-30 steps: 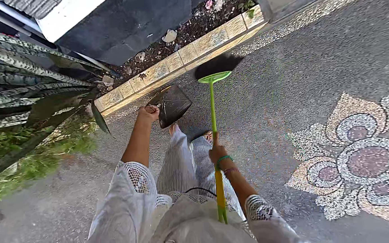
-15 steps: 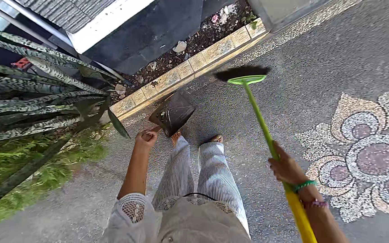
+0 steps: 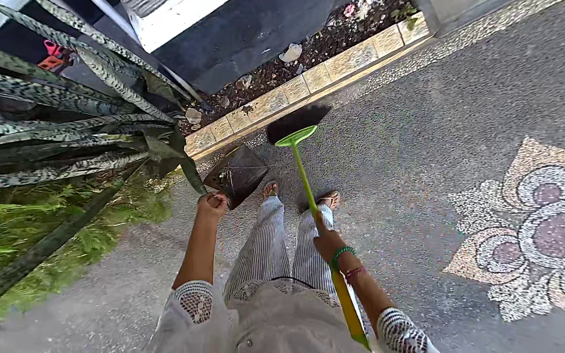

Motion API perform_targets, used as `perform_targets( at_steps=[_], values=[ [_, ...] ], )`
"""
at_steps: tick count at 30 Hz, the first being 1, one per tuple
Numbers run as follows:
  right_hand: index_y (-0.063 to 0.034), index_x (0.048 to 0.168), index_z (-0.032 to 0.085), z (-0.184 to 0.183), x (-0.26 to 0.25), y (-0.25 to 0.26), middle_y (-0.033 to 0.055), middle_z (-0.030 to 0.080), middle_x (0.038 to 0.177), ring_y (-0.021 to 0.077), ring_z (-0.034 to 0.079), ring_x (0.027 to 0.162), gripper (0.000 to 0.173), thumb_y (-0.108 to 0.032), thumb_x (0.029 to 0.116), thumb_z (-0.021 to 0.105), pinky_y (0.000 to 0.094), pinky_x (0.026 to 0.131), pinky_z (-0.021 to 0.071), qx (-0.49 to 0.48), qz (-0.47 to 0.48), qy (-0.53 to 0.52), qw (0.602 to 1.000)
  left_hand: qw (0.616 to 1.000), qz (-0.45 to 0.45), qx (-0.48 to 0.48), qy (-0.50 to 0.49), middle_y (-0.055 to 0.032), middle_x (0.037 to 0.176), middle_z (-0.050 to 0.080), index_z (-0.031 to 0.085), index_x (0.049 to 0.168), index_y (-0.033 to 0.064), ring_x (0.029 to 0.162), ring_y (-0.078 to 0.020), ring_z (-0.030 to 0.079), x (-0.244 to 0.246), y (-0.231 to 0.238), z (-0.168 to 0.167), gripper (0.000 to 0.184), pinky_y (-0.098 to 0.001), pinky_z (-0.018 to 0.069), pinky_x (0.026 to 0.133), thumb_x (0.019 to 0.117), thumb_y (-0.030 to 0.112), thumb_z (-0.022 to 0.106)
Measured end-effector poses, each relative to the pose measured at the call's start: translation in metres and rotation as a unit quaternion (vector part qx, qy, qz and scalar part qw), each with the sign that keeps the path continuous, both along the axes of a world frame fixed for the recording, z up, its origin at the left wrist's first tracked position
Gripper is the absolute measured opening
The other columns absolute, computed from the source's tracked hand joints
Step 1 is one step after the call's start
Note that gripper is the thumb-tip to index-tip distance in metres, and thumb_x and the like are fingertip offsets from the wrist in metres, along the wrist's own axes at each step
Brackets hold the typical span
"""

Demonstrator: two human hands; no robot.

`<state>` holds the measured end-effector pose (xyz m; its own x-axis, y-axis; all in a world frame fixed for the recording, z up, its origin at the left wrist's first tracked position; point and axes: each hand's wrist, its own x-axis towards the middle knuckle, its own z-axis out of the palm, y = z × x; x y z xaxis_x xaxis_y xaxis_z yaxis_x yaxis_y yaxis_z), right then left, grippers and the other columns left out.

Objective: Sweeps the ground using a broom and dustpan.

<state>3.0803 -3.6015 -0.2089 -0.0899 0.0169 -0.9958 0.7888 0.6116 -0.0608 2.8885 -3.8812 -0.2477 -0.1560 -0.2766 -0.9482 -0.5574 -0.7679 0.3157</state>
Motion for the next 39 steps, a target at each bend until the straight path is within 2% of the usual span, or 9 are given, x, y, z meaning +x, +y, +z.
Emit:
perform_targets(
  at_steps=[4,9,13,17,21,26,30,35,39],
  values=[
    [-0.0304,0.167,0.006,0.038,0.031,0.017,0.0282,0.067,0.110,0.0406,0.068,0.083,0.086,-0.015,0.1005,0.058,0.0592,0.076,0.0551,-0.022,-0.048,0.048,0.997,1.000,0.011,0.005,-0.005,-0.0039,0.063,0.047,0.043,0.093,0.0109,0.046,-0.0113,0.050,-0.010,-0.005,-0.003,0.013,-0.0218,0.0484,0.044,0.1031,0.017,0.038],
    [-0.0333,0.167,0.010,0.099,0.070,0.058,0.0176,0.064,0.082,0.0224,0.057,0.049,0.083,-0.010,0.1012,0.055,0.0426,0.049,0.0524,0.054,-0.177,0.064,0.981,0.999,-0.021,0.029,0.018,-0.0033,0.062,0.049,0.044,0.090,0.0109,0.048,-0.0104,0.052,0.009,-0.012,-0.008,0.020,-0.0211,0.0495,0.046,0.1057,0.019,0.035],
    [-0.0256,0.167,0.002,0.067,0.069,0.100,0.0144,0.058,0.079,0.0193,0.052,0.047,0.084,-0.006,0.1021,0.051,0.0387,0.045,0.0492,0.126,-0.286,0.110,0.944,0.999,-0.025,0.013,0.019,-0.0038,0.064,0.050,0.045,0.095,0.0097,0.046,-0.0103,0.051,0.039,-0.003,-0.009,0.017,-0.0207,0.0483,0.044,0.1065,0.018,0.036],
    [-0.0221,0.166,-0.007,0.002,0.042,0.113,0.0196,0.061,0.095,0.0247,0.062,0.064,0.083,-0.015,0.1049,0.049,0.0433,0.062,0.0553,0.175,-0.265,0.081,0.945,1.000,-0.014,0.008,0.010,-0.0052,0.067,0.051,0.045,0.098,0.0095,0.046,-0.0102,0.051,0.050,-0.003,-0.012,0.011,-0.0201,0.0473,0.042,0.1057,0.015,0.038],
    [-0.0174,0.165,-0.012,-0.029,0.045,0.037,0.0300,0.064,0.111,0.0362,0.069,0.085,0.088,-0.019,0.1041,0.052,0.0522,0.080,0.0569,0.103,-0.161,0.029,0.981,1.000,-0.020,0.005,0.012,-0.0046,0.065,0.050,0.044,0.097,0.0094,0.045,-0.0104,0.050,0.057,0.000,-0.015,0.013,-0.0205,0.0477,0.042,0.1061,0.015,0.038],
    [-0.0252,0.164,-0.017,-0.008,0.080,-0.071,0.0329,0.062,0.123,0.0459,0.067,0.107,0.094,-0.016,0.1020,0.053,0.0597,0.093,0.0533,-0.014,-0.028,-0.007,0.999,0.999,-0.016,0.015,0.024,-0.0049,0.066,0.049,0.044,0.096,0.0098,0.047,-0.0107,0.051,0.069,0.003,-0.020,0.013,-0.0205,0.0485,0.044,0.1055,0.016,0.038],
    [-0.0289,0.167,0.006,0.028,0.102,-0.067,0.0296,0.067,0.115,0.0440,0.069,0.092,0.088,-0.013,0.0985,0.058,0.0616,0.083,0.0541,-0.044,-0.072,0.068,0.994,0.998,0.010,0.037,0.055,-0.0052,0.066,0.051,0.046,0.095,0.0087,0.049,-0.0115,0.053,0.083,-0.032,-0.001,0.014,-0.0207,0.0493,0.046,0.1046,0.016,0.038],
    [-0.0256,0.167,0.010,0.068,0.154,-0.028,0.0214,0.066,0.088,0.0270,0.061,0.055,0.083,-0.011,0.1001,0.056,0.0473,0.053,0.0545,0.040,-0.175,0.107,0.978,0.995,0.034,0.077,0.049,-0.0059,0.067,0.055,0.048,0.095,0.0070,0.048,-0.0116,0.056,0.105,-0.097,0.027,0.018,-0.0198,0.0501,0.044,0.1040,0.019,0.038],
    [-0.0224,0.167,0.011,0.057,0.164,0.039,0.0229,0.064,0.093,0.0272,0.057,0.055,0.079,-0.009,0.1022,0.055,0.0478,0.052,0.0518,0.127,-0.236,0.164,0.949,0.995,0.043,0.069,0.052,-0.0063,0.066,0.054,0.048,0.093,0.0059,0.047,-0.0112,0.055,0.118,-0.136,0.034,0.019,-0.0189,0.0491,0.044,0.1039,0.017,0.037]
  ],
)
